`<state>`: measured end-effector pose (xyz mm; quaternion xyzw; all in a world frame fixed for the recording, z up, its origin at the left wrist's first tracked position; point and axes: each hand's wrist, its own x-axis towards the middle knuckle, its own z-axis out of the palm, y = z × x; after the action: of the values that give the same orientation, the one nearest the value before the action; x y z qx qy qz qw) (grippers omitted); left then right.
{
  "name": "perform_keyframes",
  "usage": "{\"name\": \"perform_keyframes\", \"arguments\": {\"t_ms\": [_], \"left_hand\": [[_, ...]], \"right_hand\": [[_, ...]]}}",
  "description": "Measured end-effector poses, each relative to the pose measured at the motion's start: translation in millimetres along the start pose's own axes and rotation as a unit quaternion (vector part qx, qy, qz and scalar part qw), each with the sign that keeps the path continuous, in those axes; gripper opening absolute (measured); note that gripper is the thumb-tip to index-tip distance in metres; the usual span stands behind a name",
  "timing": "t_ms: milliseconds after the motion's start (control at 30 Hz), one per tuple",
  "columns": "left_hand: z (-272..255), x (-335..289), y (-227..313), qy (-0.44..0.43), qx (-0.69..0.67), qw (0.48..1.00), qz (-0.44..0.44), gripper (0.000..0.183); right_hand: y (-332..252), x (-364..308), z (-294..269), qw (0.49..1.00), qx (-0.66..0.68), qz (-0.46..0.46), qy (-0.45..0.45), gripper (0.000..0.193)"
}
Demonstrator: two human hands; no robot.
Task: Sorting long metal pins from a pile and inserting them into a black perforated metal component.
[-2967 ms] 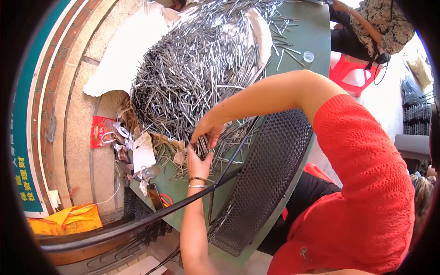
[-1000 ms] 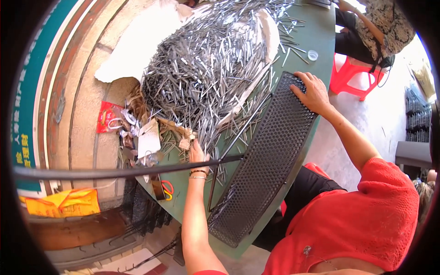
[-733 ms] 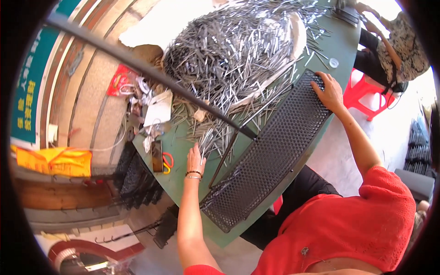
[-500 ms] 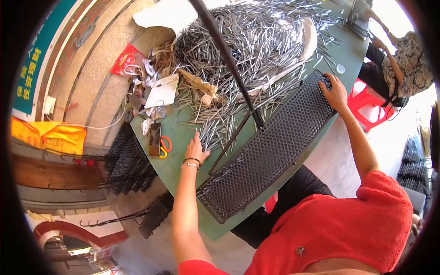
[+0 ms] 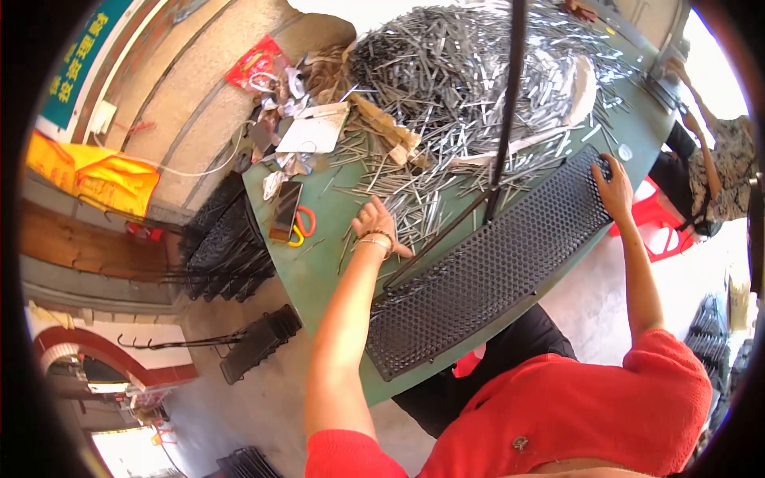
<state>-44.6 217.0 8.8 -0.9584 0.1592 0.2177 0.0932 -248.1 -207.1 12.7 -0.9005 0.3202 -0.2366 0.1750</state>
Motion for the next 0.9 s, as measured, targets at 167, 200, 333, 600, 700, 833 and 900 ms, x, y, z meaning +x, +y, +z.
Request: {"name": "perform_keyframes", "arguments": {"t_ms": [167, 200, 333, 600, 700, 833, 900], "left_hand": [[11, 15, -12, 0.029, -0.055, 0.998, 0.027, 0.105], [16, 21, -17, 0.049, -0.071, 0.995, 0.043, 0.095], [27, 25, -26, 0.070, -0.131, 0.987, 0.068, 0.064], [51, 24, -19, 0.119, -0.138, 0.981, 0.074, 0.042], [57, 26, -30, 0.207, -0.124, 0.965, 0.104, 0.039], [40, 29, -68, 0.110, -0.358, 0.908, 0.187, 0.034], [37, 23, -87, 0.164, -0.431, 0.871, 0.169, 0.029]], "right_hand": [[1, 1, -2, 1.000, -0.001, 0.017, -0.015, 0.044], [-1, 0, -2, 1.000, -0.002, 0.015, -0.017, 0.043], [0, 1, -2, 1.000, -0.010, 0.007, -0.014, 0.043], [-3, 1, 0, 1.000, -0.005, 0.005, -0.007, 0.045], [-2, 0, 0, 1.000, -0.007, -0.007, 0.000, 0.045], [-4, -1, 1, 1.000, -0.006, -0.001, -0.003, 0.044], [2, 0, 3, 1.000, -0.005, -0.001, -0.003, 0.044]]}}
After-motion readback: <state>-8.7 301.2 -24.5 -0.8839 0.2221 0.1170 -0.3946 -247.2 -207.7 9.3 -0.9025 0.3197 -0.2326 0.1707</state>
